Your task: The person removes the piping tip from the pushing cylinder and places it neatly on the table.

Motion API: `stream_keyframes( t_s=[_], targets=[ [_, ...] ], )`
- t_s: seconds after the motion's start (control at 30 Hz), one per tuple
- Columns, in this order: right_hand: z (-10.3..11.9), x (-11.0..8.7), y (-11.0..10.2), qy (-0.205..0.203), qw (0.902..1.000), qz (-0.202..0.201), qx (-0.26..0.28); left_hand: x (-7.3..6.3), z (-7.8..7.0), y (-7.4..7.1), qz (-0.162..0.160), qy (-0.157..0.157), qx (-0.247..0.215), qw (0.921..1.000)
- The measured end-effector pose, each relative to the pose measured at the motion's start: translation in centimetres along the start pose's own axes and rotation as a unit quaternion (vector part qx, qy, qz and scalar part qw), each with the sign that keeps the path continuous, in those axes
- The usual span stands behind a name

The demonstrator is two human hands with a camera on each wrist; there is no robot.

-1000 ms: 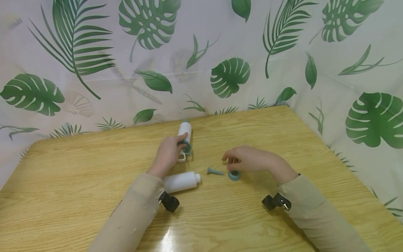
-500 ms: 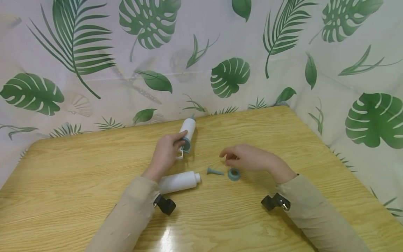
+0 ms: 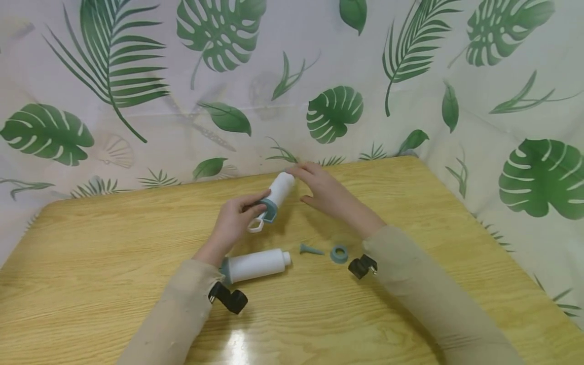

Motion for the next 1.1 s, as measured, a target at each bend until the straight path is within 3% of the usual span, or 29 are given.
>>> stream_keyframes(
  t_s=[0.2,0.37,0.53,0.63,0.77,0.83,0.9,1.03,1.1],
  targets=[
    [0.1,1.7,0.9,-0.070,0.9940,-0.011,-0.084,-0.3,-0.7,0.2,0.039,0.021,-0.048,0.9979],
    [0.0,2.2,1.1,-0.056,0.9952,-0.002,-0.080,-0.5,-1.1,-0.4,0.041,0.038,-0.043,0.9975],
    [-0.1,2.2,1.1,-0.024,0.9965,0.029,-0.075,-0.6,-1.4,-2.0,-0.009,0.066,0.035,0.9971],
    [-0.2,2.2,1.1,-0.004,0.9968,0.046,-0.065,-0.8,-1.9,-3.0,-0.054,0.089,0.106,0.9888],
    [-0.3,2.2,1.5,0.019,0.9967,0.070,-0.037,-1.1,-2.9,-3.7,-0.093,0.120,0.171,0.9734],
    [-0.3,2.3,1.7,0.029,0.9963,0.079,-0.016,-1.4,-3.6,-3.7,-0.106,0.145,0.216,0.9598],
    [-0.2,2.3,1.8,0.034,0.9959,0.084,0.002,-1.7,-4.6,-3.7,-0.121,0.179,0.264,0.9400],
    [0.1,2.5,1.8,0.034,0.9959,0.079,0.028,-2.4,-6.6,-3.2,-0.148,0.263,0.348,0.8875],
    [0.3,2.6,1.8,0.031,0.9960,0.074,0.040,-2.5,-7.1,-2.7,-0.138,0.291,0.363,0.8744]
  ],
)
Point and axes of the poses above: each hand's wrist, its own x-axis towards the middle knuckle, its own y-axis out of the palm, z = x × y, the point moved 9 cm from there along x, towards the middle knuckle, and after that the axes turned 3 degrees about x, right-handed, at the moved point
